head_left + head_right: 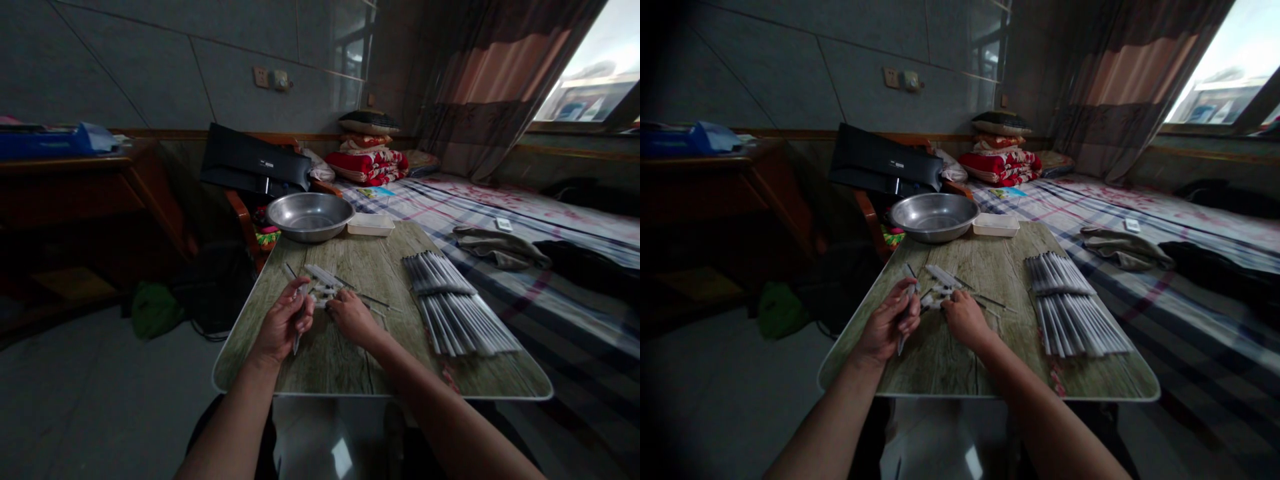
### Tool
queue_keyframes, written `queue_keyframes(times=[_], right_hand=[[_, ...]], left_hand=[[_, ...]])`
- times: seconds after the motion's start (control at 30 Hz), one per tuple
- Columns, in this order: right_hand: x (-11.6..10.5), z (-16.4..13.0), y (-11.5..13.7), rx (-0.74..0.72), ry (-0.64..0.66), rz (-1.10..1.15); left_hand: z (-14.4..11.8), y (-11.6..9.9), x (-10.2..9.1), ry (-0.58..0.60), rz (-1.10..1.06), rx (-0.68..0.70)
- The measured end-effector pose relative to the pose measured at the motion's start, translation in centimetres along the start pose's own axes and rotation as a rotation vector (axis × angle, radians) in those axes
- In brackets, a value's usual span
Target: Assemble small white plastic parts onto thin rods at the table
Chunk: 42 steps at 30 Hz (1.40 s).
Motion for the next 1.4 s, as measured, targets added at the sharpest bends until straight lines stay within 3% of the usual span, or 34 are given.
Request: queue_keyframes(times=[0.23, 0.37, 0.43, 0.53, 0.63, 0.7, 0.97, 1.4], right_hand=[[0.4, 0.5, -0.1, -0.027, -0.045, -0.025], [0.2, 0.3, -0.4, -0.067, -0.059, 0.102], [-0.3, 0.2, -1.1, -0.003, -0.034, 0.283], [-1.8, 0.2, -2.1, 0.117, -0.002, 0.74], [-3.9, -0.1, -2.5, 0.134, -0.01, 1.176], [-4.9, -0.3, -2.4, 0.121, -0.019, 1.3], [-4.4, -0.5, -2.2, 0.147, -0.035, 1.25], [-4.3, -0.6, -2.4, 0.127, -0.073, 1.028]], left_hand=[[-0.1, 0.5, 0.4, 0.013, 0.107, -0.038], [-0.3, 1.1, 1.1, 0.055, 0.205, -0.081], [-0.4, 1.5, 1.3, 0.07, 0.246, -0.116], [-0.4, 1.9, 1.2, 0.064, 0.33, -0.147], [-0.2, 2.2, 1.1, 0.038, 0.431, -0.145], [-0.1, 2.4, 1.1, 0.034, 0.481, -0.132], [0.4, 3.8, 0.8, 0.034, 0.552, -0.166], [0.4, 3.9, 0.9, 0.026, 0.641, -0.159]])
Point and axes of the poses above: each hand's wrist, its own z-axis towards the middle knuckle, its own x-axis out of the palm, y = z × x, the point moved 4 cm from there along z, towards the middle knuckle, and after that the axes turned 3 degrees about -y, right-handed, at the moved point
